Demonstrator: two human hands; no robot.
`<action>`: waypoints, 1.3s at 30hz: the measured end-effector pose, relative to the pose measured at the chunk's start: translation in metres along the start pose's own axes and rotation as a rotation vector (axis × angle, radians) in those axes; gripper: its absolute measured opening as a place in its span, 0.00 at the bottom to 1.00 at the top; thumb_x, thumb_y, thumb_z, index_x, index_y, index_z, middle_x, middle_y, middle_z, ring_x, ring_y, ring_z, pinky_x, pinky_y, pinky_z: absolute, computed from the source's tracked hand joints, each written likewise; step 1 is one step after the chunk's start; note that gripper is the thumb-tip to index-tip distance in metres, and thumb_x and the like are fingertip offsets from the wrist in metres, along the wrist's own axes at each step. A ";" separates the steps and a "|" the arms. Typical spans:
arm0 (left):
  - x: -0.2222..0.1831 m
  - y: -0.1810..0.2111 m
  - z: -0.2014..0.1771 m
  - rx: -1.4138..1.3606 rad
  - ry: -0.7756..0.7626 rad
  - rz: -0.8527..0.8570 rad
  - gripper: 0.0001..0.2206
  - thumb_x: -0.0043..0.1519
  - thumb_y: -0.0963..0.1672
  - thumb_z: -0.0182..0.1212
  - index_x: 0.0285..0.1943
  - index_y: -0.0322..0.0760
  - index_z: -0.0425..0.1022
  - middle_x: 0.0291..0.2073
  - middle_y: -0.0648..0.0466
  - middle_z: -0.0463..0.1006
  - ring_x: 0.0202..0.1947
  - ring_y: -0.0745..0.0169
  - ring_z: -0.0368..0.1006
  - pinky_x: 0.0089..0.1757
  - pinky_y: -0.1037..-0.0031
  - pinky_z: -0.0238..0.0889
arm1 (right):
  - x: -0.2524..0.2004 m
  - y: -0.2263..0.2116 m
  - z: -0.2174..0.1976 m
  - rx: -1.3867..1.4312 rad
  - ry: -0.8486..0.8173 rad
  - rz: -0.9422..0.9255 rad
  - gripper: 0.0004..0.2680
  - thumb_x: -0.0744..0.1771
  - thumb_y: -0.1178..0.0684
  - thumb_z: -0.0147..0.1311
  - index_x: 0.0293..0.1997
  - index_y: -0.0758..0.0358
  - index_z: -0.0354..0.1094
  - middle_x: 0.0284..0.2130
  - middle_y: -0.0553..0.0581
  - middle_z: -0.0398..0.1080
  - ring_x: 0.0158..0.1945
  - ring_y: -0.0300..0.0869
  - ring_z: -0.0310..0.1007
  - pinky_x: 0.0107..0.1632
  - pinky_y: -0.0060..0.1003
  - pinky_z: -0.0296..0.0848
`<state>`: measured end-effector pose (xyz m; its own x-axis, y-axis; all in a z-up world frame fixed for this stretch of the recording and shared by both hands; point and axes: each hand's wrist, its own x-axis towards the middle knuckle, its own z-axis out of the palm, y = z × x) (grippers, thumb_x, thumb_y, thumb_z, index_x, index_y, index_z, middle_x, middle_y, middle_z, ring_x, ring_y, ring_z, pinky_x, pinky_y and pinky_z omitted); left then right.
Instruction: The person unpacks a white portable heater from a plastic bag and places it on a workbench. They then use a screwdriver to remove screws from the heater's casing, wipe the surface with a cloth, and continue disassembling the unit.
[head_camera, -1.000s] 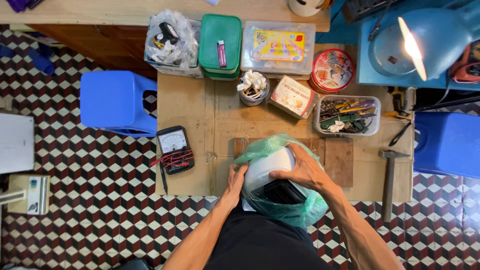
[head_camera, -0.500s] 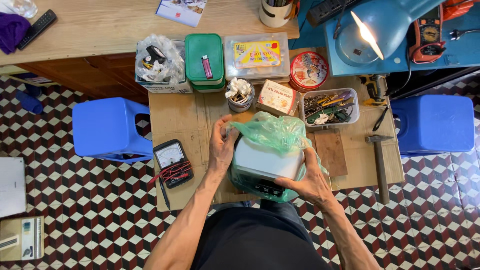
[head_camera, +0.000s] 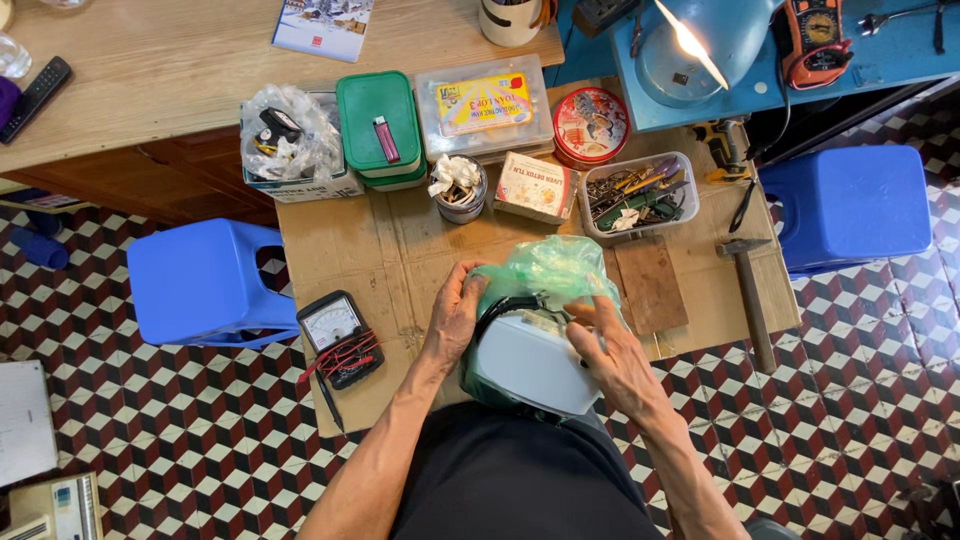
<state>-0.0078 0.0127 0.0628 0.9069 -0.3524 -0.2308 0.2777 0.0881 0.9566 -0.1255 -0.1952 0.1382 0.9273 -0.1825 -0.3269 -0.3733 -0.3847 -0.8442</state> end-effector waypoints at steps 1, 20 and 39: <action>0.002 -0.004 -0.004 -0.124 0.024 -0.044 0.10 0.70 0.43 0.51 0.55 0.36 0.73 0.41 0.57 0.78 0.41 0.71 0.71 0.44 0.80 0.67 | 0.002 -0.006 0.003 -0.053 -0.012 -0.007 0.25 0.67 0.35 0.46 0.66 0.62 0.59 0.61 0.67 0.69 0.60 0.58 0.71 0.58 0.51 0.72; 0.030 -0.143 -0.051 -0.297 0.214 -0.462 0.17 0.69 0.51 0.56 0.56 0.35 0.78 0.41 0.45 0.79 0.37 0.56 0.75 0.37 0.67 0.71 | 0.004 0.082 -0.027 0.391 0.612 0.108 0.21 0.73 0.40 0.42 0.48 0.72 0.76 0.36 0.55 0.79 0.36 0.39 0.75 0.40 0.33 0.72; 0.027 -0.138 -0.141 0.139 0.627 -0.493 0.24 0.68 0.53 0.58 0.61 0.30 0.69 0.47 0.53 0.74 0.46 0.59 0.66 0.46 0.60 0.59 | 0.030 0.133 -0.034 1.219 0.513 0.421 0.13 0.71 0.47 0.45 0.59 0.59 0.68 0.52 0.55 0.74 0.48 0.43 0.76 0.51 0.38 0.77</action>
<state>0.0231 0.1221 -0.1009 0.7111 0.2710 -0.6488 0.6872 -0.0726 0.7228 -0.1479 -0.2825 0.0305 0.5388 -0.4970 -0.6802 -0.1127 0.7576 -0.6429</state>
